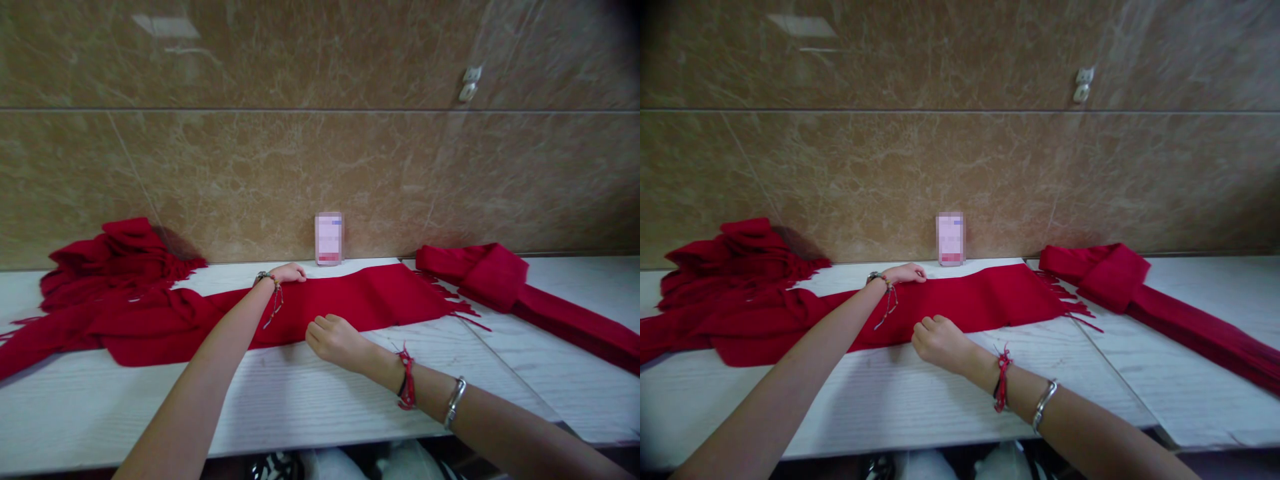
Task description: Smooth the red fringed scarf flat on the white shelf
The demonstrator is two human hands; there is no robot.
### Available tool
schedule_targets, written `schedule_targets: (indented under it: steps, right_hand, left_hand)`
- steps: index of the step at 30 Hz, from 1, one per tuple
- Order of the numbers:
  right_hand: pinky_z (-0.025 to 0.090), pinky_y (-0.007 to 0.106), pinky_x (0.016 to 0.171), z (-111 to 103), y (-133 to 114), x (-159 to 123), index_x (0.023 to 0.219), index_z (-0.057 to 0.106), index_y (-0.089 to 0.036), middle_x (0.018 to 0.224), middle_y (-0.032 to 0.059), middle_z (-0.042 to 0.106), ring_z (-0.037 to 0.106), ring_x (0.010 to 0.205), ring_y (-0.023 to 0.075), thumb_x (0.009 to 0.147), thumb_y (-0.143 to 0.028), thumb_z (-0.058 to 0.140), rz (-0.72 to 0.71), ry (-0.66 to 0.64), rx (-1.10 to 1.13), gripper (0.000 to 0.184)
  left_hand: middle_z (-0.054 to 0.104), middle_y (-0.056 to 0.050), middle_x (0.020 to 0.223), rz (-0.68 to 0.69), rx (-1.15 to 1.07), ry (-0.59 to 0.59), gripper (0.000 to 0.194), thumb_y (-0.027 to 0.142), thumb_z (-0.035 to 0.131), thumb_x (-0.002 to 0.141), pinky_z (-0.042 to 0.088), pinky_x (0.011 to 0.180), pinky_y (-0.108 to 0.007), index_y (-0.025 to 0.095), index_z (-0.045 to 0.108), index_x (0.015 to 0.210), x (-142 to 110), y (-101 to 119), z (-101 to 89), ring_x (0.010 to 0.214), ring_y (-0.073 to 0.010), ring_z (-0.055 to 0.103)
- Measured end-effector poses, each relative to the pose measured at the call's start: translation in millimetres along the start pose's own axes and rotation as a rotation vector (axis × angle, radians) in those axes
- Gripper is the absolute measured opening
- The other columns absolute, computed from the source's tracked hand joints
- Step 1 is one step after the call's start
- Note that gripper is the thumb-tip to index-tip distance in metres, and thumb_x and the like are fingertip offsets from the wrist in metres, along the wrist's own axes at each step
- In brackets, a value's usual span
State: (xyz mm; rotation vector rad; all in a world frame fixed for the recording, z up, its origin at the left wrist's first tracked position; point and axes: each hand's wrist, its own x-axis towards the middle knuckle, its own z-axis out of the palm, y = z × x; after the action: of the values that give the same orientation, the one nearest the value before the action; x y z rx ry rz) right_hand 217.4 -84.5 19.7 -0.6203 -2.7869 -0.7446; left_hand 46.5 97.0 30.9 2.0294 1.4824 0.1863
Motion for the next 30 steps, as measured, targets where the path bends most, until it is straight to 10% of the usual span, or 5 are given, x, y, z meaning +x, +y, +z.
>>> schedule_targets:
  steps: [13, 23, 30]
  right_hand:
    - [0.032, 0.029, 0.048, -17, 18, -8, 0.074, 0.055, -0.015, 0.069, 0.0026, 0.055, 0.049, 0.061, 0.0157, 0.084, -0.007, 0.045, 0.151, 0.156, -0.092, 0.016]
    - [0.028, 0.029, 0.052, -82, 88, -64, 0.071, 0.056, -0.016, 0.063, 0.0018, 0.052, 0.044, 0.057, 0.013, 0.089, -0.008, 0.037, 0.232, 0.262, -0.397, 0.028]
    - [0.028, 0.028, 0.052, -78, 121, -130, 0.07, 0.057, -0.015, 0.063, 0.0022, 0.052, 0.042, 0.057, 0.0134, 0.089, -0.009, 0.036, 0.328, 0.24, -0.502, 0.03]
  left_hand:
    - [0.061, 0.0, 0.071, 0.089, -0.369, 0.149, 0.018, 0.028, 0.065, 0.066, 0.041, 0.062, -0.024, 0.013, 0.062, 0.075, -11, 20, -19.4, 0.071, -0.0141, 0.055]
    - [0.058, 0.002, 0.073, 0.322, -0.59, 0.196, 0.017, 0.025, 0.066, 0.063, 0.038, 0.064, -0.022, 0.015, 0.059, 0.075, 16, 130, -45.3, 0.066, -0.0096, 0.052]
    - [0.058, 0.001, 0.07, 0.323, -0.53, 0.13, 0.015, 0.02, 0.066, 0.065, 0.035, 0.056, -0.02, 0.015, 0.062, 0.078, 63, 194, -13.9, 0.063, -0.0093, 0.051]
